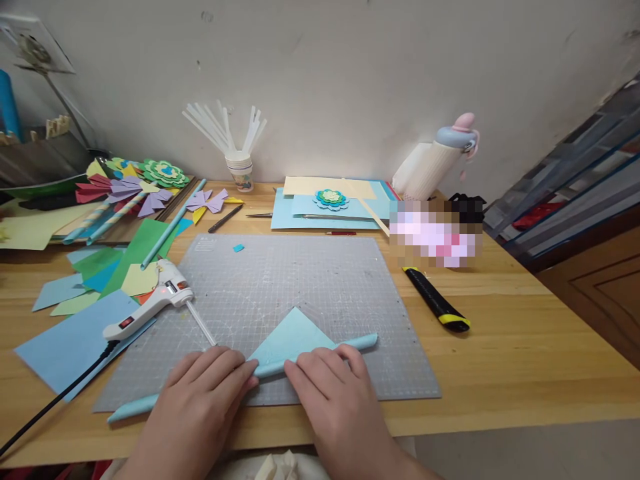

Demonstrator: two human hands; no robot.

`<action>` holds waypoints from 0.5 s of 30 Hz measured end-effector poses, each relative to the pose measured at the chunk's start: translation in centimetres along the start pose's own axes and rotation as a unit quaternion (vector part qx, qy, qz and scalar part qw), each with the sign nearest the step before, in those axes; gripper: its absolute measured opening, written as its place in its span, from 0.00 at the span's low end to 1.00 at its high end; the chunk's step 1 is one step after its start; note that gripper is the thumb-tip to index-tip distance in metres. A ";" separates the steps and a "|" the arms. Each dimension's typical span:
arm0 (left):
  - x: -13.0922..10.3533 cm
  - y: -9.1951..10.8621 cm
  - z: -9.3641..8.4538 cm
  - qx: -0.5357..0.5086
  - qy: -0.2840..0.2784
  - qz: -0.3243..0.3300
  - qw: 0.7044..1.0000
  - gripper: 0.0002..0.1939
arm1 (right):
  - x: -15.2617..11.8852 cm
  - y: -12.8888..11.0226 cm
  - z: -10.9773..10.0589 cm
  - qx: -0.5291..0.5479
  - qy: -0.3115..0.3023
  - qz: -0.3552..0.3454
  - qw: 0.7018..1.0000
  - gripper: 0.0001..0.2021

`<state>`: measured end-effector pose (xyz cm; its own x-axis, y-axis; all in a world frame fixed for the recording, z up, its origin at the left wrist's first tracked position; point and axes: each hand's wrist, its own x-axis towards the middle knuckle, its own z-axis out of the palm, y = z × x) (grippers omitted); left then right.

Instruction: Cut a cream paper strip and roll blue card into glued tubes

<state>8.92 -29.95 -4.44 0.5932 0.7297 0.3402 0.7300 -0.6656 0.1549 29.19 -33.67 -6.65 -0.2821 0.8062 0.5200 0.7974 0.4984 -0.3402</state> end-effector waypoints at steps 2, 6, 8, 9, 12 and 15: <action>0.2 -0.1 -0.1 0.006 -0.013 -0.005 1.000 0.10 | -0.2 0.2 -0.2 -0.002 0.003 0.003 1.000 0.15; 0.6 -0.3 -0.4 0.029 -0.028 -0.025 0.999 0.08 | 0.1 0.6 0.1 -0.037 0.001 -0.002 0.999 0.15; 0.7 -0.4 -0.5 0.031 -0.026 -0.037 0.998 0.06 | 0.6 0.8 0.5 -0.052 0.003 -0.003 0.999 0.15; 0.8 -0.4 -0.4 0.029 -0.023 -0.042 0.998 0.06 | 0.8 0.8 0.6 -0.055 0.003 -0.002 0.999 0.15; 0.7 -0.3 -0.2 0.014 -0.002 -0.039 0.999 0.09 | 1.3 1.0 1.0 -0.050 0.004 0.001 0.999 0.15; 0.5 -0.2 0.3 0.011 0.028 -0.018 0.999 0.08 | 1.6 1.1 1.1 -0.039 0.009 0.006 0.999 0.15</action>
<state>9.14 -29.39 -4.61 0.5475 0.7424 0.3861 0.7575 -0.6357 0.1483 29.03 -31.46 -7.09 -0.2636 0.8055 0.5308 0.8399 0.4622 -0.2843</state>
